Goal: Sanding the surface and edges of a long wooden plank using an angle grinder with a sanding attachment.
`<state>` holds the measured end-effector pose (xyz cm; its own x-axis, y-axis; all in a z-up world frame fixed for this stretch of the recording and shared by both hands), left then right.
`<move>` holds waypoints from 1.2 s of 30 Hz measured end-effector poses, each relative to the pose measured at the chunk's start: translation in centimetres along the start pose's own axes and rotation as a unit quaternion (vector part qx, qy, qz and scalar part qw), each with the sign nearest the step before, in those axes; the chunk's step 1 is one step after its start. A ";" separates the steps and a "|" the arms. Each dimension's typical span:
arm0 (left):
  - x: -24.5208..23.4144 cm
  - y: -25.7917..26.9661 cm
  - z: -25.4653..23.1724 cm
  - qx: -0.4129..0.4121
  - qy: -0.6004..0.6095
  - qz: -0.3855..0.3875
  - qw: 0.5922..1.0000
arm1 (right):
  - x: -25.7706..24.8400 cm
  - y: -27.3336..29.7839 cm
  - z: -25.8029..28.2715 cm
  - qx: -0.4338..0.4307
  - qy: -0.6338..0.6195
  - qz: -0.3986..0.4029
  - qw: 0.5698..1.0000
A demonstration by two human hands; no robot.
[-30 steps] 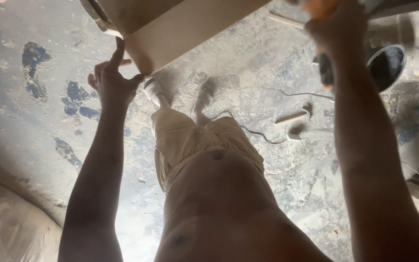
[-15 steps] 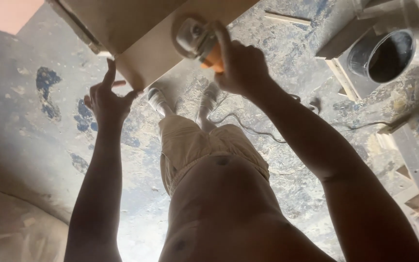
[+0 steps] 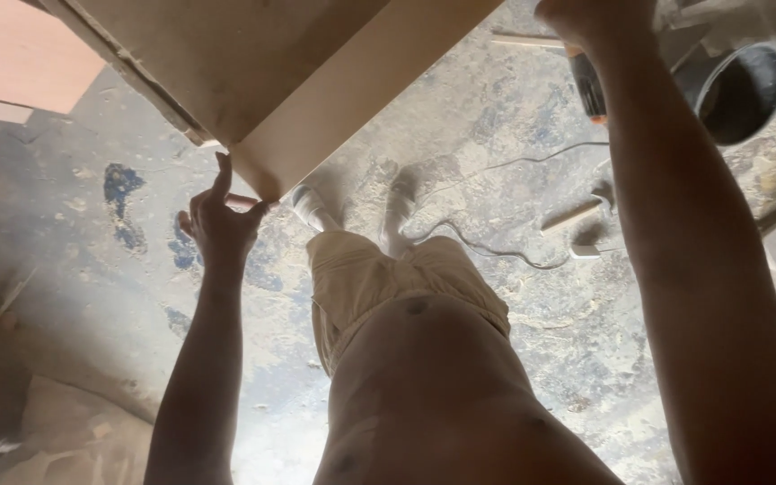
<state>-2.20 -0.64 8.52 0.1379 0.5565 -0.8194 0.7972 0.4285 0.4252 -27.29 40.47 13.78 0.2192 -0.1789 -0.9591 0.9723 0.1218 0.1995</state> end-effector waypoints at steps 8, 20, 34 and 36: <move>-0.4 0.2 0.0 0.002 -0.024 0.005 1.000 | 7.4 7.8 13.0 -0.149 -0.046 0.140 0.978; 0.3 -0.5 0.6 -0.009 -0.035 0.020 0.999 | 4.9 1.2 6.0 -0.080 -0.013 0.124 0.989; 0.6 -1.1 1.3 0.001 -0.061 0.001 0.998 | 5.5 3.7 9.9 -0.015 0.025 0.088 0.996; 0.8 -1.3 1.2 0.014 -0.070 -0.002 0.997 | 6.1 8.9 14.8 -0.131 -0.013 0.158 0.979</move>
<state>-2.43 -1.61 6.83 0.2132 0.4497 -0.8674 0.8135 0.4099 0.4125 -16.13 26.03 12.64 0.5114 -0.1168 -0.8514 0.8022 0.4201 0.4242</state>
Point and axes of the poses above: each hand's wrist, its own y-axis away from the middle knuckle, its own x-axis out of the palm, z = x × y, the point moved 1 cm from there along -y, towards the middle knuckle
